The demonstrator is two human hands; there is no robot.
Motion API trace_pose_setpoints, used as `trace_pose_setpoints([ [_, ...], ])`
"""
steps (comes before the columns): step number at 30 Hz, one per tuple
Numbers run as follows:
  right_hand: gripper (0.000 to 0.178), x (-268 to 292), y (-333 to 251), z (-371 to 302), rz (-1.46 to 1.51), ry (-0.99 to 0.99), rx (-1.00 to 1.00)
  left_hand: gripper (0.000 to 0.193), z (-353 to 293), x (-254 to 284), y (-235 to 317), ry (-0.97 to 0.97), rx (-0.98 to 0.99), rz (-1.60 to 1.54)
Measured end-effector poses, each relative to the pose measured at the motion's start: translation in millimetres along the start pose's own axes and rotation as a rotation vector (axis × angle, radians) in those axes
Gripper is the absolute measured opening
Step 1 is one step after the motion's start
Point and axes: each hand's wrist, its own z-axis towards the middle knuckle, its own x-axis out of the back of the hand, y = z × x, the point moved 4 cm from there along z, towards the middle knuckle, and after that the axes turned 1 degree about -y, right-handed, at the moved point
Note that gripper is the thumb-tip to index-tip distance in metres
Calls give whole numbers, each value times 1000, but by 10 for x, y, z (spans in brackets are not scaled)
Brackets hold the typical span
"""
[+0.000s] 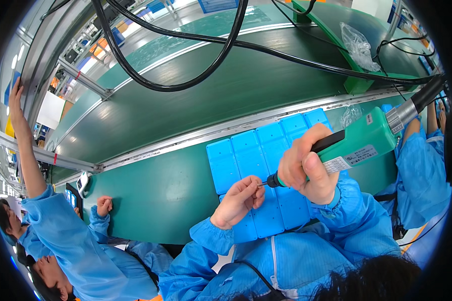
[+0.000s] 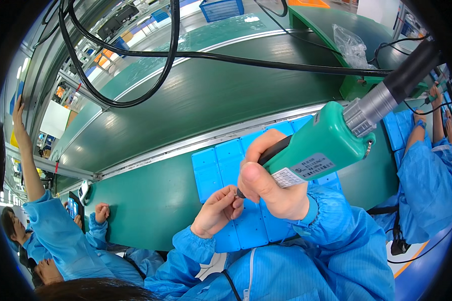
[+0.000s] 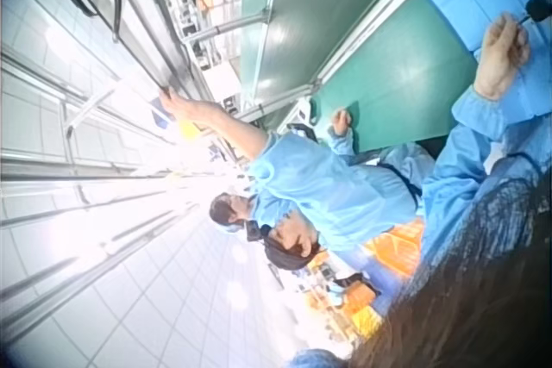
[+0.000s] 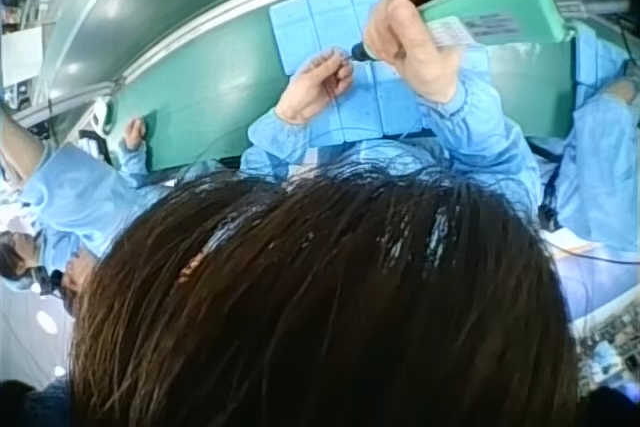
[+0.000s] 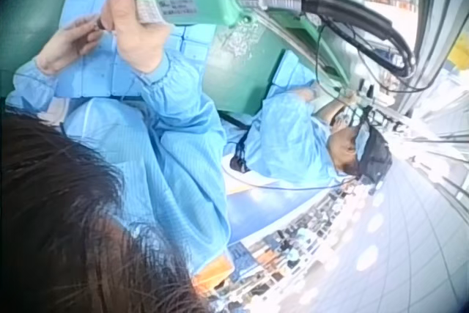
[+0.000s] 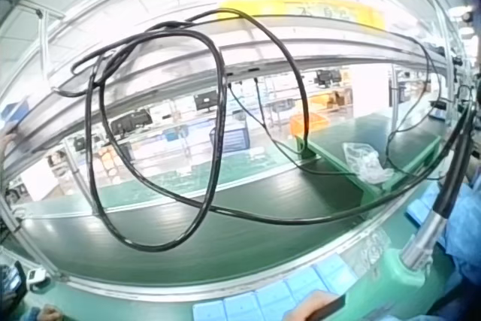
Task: Using an electric screwdriver to drive screws into blue plastic housings on an assembly line.
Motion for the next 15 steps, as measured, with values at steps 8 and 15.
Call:
trace_pose_setpoints([
  [8, 14, 31, 33, -39, -27, -9, -16, 14, 2, -3, -16, -6, 2, -10],
  [15, 17, 56, 72, -91, -115, 12, -83, 17, 10, 13, -71, 42, 41, -33],
])
